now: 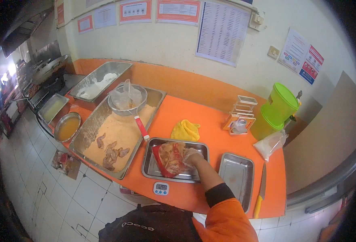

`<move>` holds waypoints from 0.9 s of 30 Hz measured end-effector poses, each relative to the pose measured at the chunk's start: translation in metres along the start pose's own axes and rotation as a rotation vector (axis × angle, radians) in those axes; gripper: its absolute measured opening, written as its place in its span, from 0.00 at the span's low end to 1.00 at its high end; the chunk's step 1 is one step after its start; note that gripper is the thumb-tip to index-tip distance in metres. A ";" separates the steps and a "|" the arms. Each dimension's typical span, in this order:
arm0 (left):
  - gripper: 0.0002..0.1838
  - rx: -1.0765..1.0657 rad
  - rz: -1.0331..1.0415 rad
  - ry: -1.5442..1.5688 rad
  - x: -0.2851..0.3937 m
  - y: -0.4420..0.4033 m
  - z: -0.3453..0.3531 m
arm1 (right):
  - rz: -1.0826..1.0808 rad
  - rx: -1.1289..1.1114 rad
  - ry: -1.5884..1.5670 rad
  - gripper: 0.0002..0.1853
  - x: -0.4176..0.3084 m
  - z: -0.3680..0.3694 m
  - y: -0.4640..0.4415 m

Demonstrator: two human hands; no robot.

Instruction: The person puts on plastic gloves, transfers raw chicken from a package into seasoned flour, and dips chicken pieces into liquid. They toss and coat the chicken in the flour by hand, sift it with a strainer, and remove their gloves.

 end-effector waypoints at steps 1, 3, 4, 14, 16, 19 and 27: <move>0.21 0.000 -0.001 -0.007 -0.001 0.001 0.001 | 0.028 0.032 -0.099 0.14 0.007 0.010 -0.008; 0.21 0.005 0.001 -0.003 0.002 -0.001 -0.005 | -0.017 0.078 -0.134 0.14 0.021 0.034 -0.027; 0.21 0.005 0.002 -0.003 0.002 -0.002 -0.006 | -0.092 0.091 -0.064 0.14 0.037 0.051 -0.037; 0.21 -0.007 -0.008 -0.003 -0.003 -0.003 0.004 | 0.166 0.262 -0.652 0.16 0.068 -0.011 0.032; 0.21 -0.005 -0.010 -0.005 -0.002 -0.005 0.002 | -0.044 0.201 -1.013 0.18 0.048 -0.024 0.041; 0.21 -0.005 -0.016 -0.021 -0.001 -0.007 0.000 | -0.043 0.097 -0.453 0.20 0.027 -0.070 0.054; 0.22 0.025 0.038 -0.057 -0.002 -0.015 -0.002 | 0.294 0.083 -0.009 0.20 0.066 0.024 -0.019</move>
Point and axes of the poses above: each hand's wrist, its own y-axis away from the middle knuckle, its own z-axis out of the palm, x = y × z, the point moved 8 cm from there along -y, towards the middle knuckle, and after that the axes turned 8 degrees about -z, right-handed, at the moved point
